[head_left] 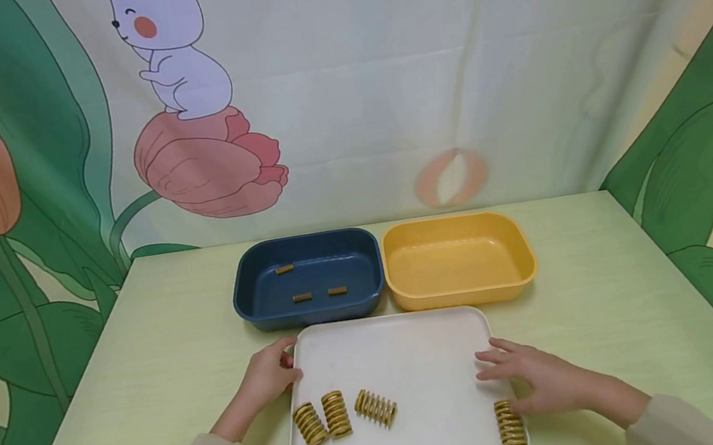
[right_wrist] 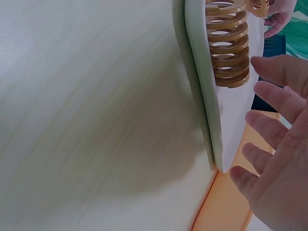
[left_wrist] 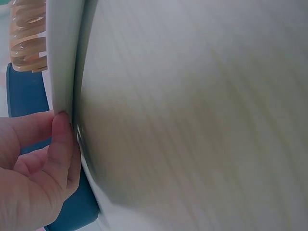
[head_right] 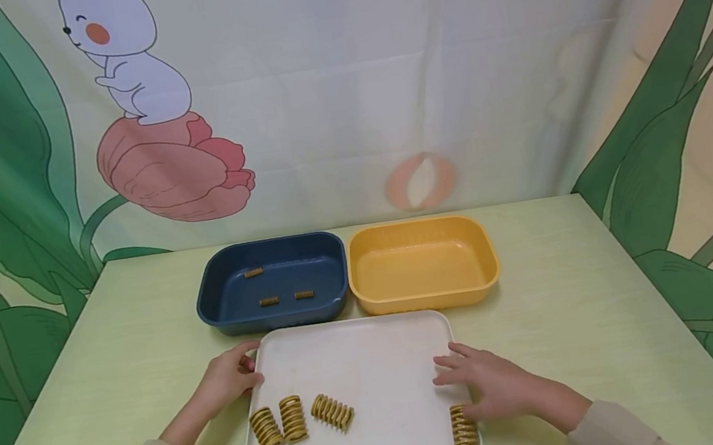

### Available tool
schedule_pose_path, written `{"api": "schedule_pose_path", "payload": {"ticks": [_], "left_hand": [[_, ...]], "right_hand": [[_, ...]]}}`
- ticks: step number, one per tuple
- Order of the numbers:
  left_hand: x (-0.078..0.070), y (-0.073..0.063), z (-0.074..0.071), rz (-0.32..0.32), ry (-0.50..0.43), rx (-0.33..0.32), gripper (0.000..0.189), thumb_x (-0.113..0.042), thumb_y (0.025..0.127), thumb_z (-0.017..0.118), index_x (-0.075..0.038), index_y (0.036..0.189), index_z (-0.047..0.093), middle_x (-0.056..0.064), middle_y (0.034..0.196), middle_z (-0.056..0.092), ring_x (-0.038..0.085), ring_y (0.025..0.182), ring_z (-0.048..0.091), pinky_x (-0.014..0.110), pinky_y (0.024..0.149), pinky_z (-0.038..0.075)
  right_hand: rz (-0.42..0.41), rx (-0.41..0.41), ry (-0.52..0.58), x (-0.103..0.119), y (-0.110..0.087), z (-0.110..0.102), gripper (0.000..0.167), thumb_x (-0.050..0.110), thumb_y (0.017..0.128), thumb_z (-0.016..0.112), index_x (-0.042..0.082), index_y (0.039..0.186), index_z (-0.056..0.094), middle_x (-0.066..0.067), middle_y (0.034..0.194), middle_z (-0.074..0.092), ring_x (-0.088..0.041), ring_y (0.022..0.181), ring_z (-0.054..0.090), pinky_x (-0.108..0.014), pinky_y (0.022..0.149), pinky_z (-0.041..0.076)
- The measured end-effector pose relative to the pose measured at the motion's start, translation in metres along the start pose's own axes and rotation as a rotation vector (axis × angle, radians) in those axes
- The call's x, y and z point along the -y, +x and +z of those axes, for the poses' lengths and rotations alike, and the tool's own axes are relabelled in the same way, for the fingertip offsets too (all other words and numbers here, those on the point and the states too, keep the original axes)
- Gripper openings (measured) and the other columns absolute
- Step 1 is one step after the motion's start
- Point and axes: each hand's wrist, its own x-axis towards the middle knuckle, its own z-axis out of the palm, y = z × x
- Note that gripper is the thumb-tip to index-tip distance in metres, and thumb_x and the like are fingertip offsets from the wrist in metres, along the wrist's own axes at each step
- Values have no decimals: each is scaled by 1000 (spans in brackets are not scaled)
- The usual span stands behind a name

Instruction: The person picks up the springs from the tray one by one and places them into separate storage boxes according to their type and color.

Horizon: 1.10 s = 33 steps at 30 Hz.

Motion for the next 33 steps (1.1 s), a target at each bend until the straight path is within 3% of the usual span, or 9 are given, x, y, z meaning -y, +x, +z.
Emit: {"api": "schedule_pose_path", "payload": {"ticks": [7,15,23,33], "left_hand": [[0,0,1,-6,-4,2,50,1,73,64,2,120,47,5,73,49,11,55,46,22,50,39],[0,0,1,-7,-7,1,50,1,73,63,2,120,47,5,73,49,12,54,46,22,49,39],[1,0,1,-16,-12,7,51,1,73,63,2,121,47,5,74,49,12,56,46,22,50,40],[1,1,1,-29,-21,14,51,1,74,64,1,122,47,6,75,49,13,57,46,22,50,40]], "right_hand": [[-11,54,-14,2,-3,0,50,17,69,68,17,118,57,-9,136,41,-38,130,23,-57,98,24],[0,134,48,4,-6,-1,47,12,73,66,18,118,57,-6,135,42,-36,130,25,-56,98,25],[-20,154,45,4,-7,1,43,9,74,65,19,115,59,-3,131,47,-36,127,30,-55,97,28],[-92,112,8,2,-8,6,35,7,74,64,25,104,65,2,120,57,-34,120,41,-52,94,34]]}}
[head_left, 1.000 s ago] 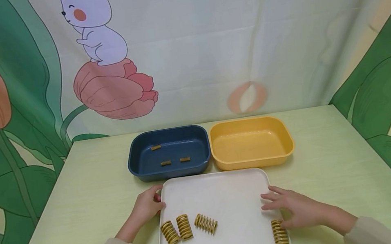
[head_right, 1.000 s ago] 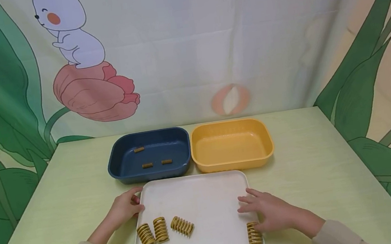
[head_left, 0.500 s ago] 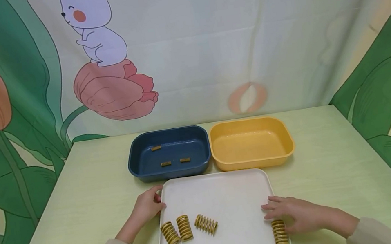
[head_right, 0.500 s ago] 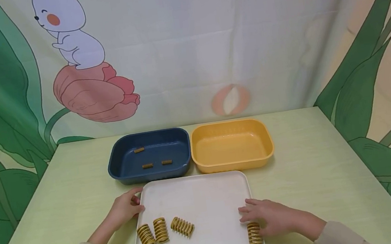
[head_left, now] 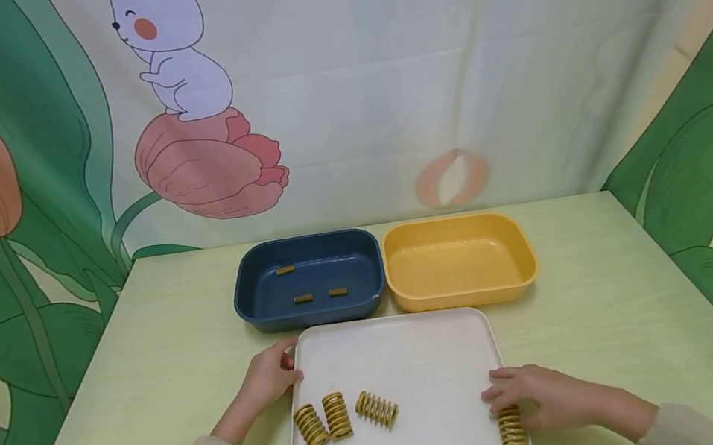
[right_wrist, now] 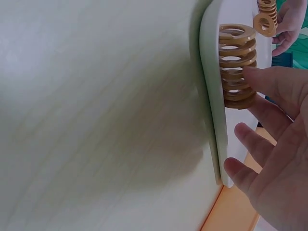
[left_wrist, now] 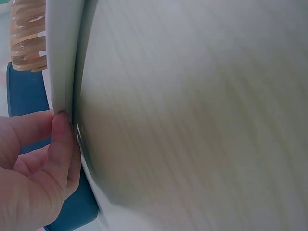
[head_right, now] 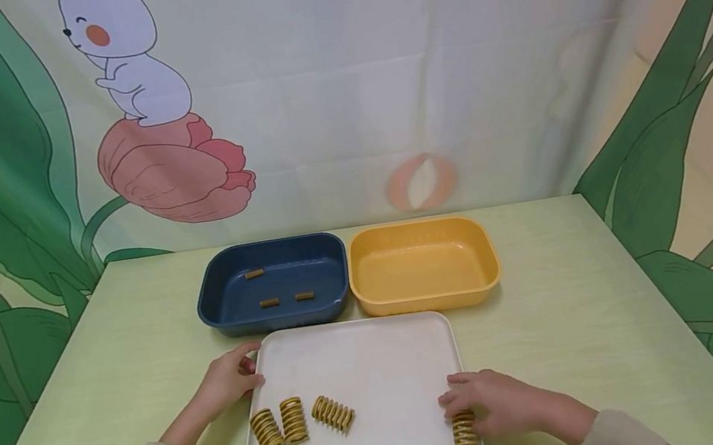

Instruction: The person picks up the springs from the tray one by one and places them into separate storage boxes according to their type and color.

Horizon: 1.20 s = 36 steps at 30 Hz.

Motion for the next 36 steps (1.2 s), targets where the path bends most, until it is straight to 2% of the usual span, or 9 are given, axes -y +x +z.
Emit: {"api": "schedule_pose_path", "payload": {"ticks": [10,15,21,25,30,36], "left_hand": [[-1,-2,0,3,-3,-6,50,1,73,63,1,121,47,6,74,50,12,56,46,22,50,40],[-2,-2,0,-4,-12,-2,50,1,74,63,1,121,47,6,75,49,13,57,46,22,50,41],[-1,-2,0,-4,-12,-6,51,1,73,63,1,121,47,6,74,49,12,56,46,22,49,40],[-1,-2,-1,4,-10,-8,50,1,74,63,1,121,47,6,74,49,12,55,46,22,49,40],[-1,-2,-1,3,-17,-8,50,1,74,63,0,121,47,6,75,49,12,56,46,22,50,40],[-1,-3,-1,6,-19,-2,50,1,74,63,1,121,47,6,75,49,12,58,46,22,50,41]], "right_hand": [[-66,-63,-133,2,-1,6,36,6,71,65,22,104,64,1,114,61,-30,114,49,-50,87,41],[-66,-92,-187,2,1,10,34,6,71,66,21,102,64,1,112,61,-28,111,51,-49,85,42],[-57,-124,-189,2,4,13,32,4,70,66,16,99,65,2,107,62,-23,108,53,-43,86,43],[-82,-164,-182,1,4,14,32,2,68,66,14,97,65,3,102,61,-18,100,56,-38,83,46],[-87,-176,-140,0,4,15,29,1,69,66,13,96,65,4,100,61,-13,94,57,-33,81,47],[-147,-222,-112,-1,6,16,27,-3,69,65,13,91,63,5,93,62,-8,86,58,-27,74,49]]}}
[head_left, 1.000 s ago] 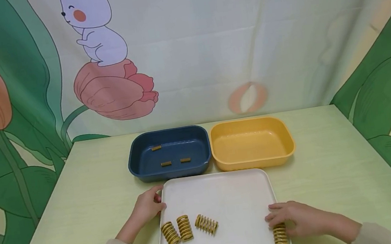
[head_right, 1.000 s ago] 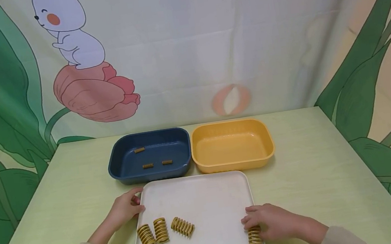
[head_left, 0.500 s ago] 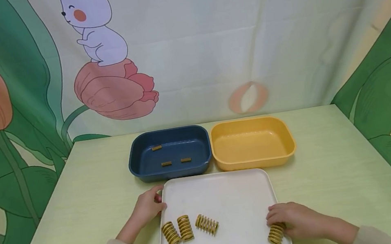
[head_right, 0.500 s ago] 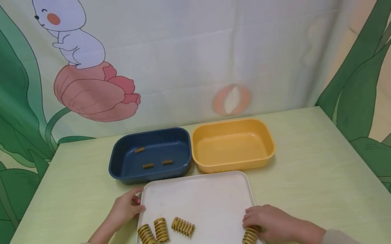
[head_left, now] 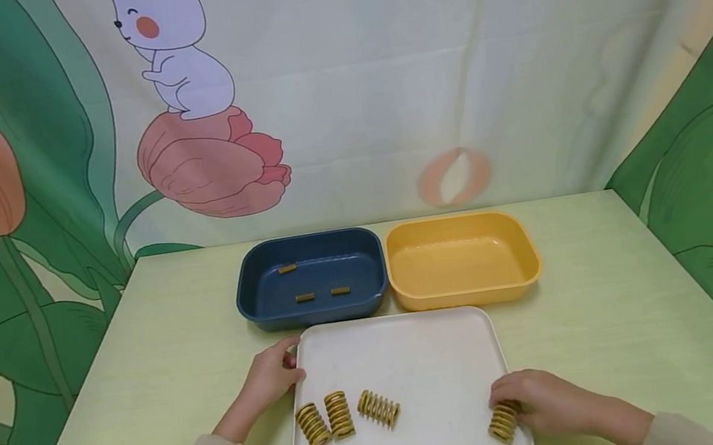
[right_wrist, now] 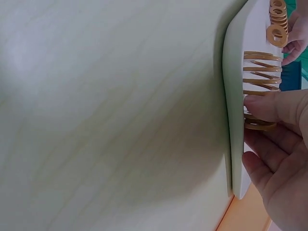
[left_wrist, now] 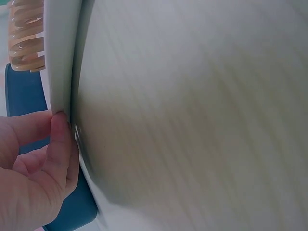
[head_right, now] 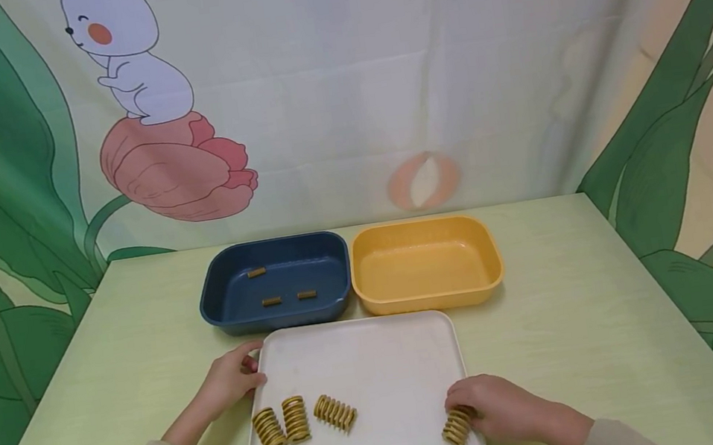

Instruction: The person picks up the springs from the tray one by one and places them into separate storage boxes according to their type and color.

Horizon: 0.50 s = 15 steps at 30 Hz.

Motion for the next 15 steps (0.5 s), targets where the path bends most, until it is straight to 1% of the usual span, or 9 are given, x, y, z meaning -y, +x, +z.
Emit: {"api": "schedule_pose_path", "payload": {"ticks": [3,6,10,15], "left_hand": [[-1,0,0,1,-2,3,50,1,74,63,1,121,47,6,75,49,12,57,46,23,50,41],[-1,-1,0,4,-3,3,49,1,74,63,1,121,47,6,75,49,12,57,46,23,50,41],[-1,-1,0,9,0,1,49,1,74,63,1,121,47,6,75,49,12,57,46,22,50,41],[0,0,0,-2,3,6,50,1,74,63,1,122,47,6,75,49,12,57,46,22,50,40]], "right_hand": [[-35,-42,13,-2,0,1,27,-4,68,65,12,89,62,5,90,61,-5,82,56,-23,70,49],[-46,-64,20,-4,1,1,27,-5,68,64,10,89,62,3,90,61,-6,81,56,-22,70,49],[-12,-50,28,-4,1,0,25,-3,69,65,9,90,63,2,92,62,-7,84,57,-23,71,49],[23,-52,29,-3,2,-4,25,-1,69,66,8,91,63,1,92,62,-7,84,57,-24,71,49]]}}
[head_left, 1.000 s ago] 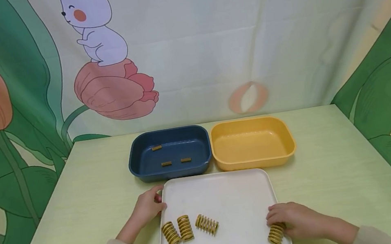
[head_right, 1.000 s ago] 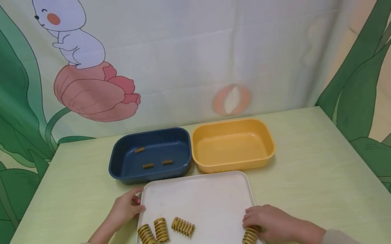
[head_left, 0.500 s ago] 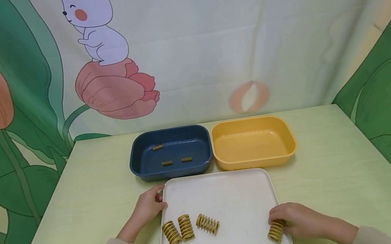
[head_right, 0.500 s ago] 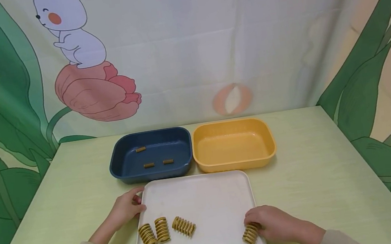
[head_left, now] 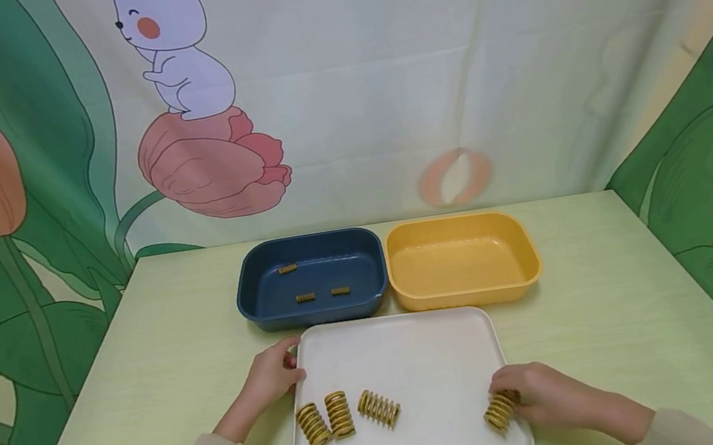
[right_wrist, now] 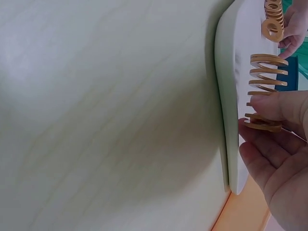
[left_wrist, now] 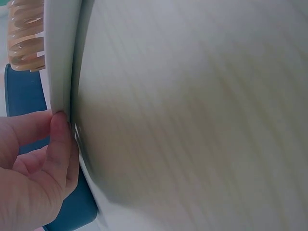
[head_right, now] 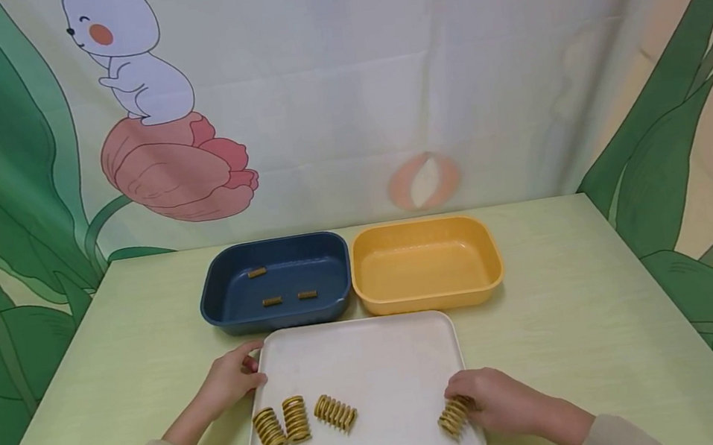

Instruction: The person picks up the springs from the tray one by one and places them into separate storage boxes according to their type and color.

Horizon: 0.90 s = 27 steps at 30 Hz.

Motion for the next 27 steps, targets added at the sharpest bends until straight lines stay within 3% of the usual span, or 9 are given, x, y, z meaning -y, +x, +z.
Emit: {"api": "schedule_pose_path", "payload": {"ticks": [9,17,27], "left_hand": [[0,0,0,32,43,-21,48,0,72,62,1,119,49,4,73,50,12,59,46,22,51,39],[1,-1,0,45,45,-30,48,1,72,62,2,118,49,4,72,50,12,59,46,22,52,39],[0,0,-1,43,35,-33,47,1,72,62,2,117,50,4,72,50,11,58,46,21,51,39]], "right_hand": [[67,17,45,3,2,-10,28,4,69,69,10,95,63,2,95,62,-8,86,57,-26,73,49],[126,35,100,2,4,-14,24,9,71,70,9,94,62,3,91,61,-3,78,55,-20,65,48],[128,-1,47,2,7,-19,24,11,70,71,10,92,62,5,89,61,-3,78,53,-22,68,47]]}}
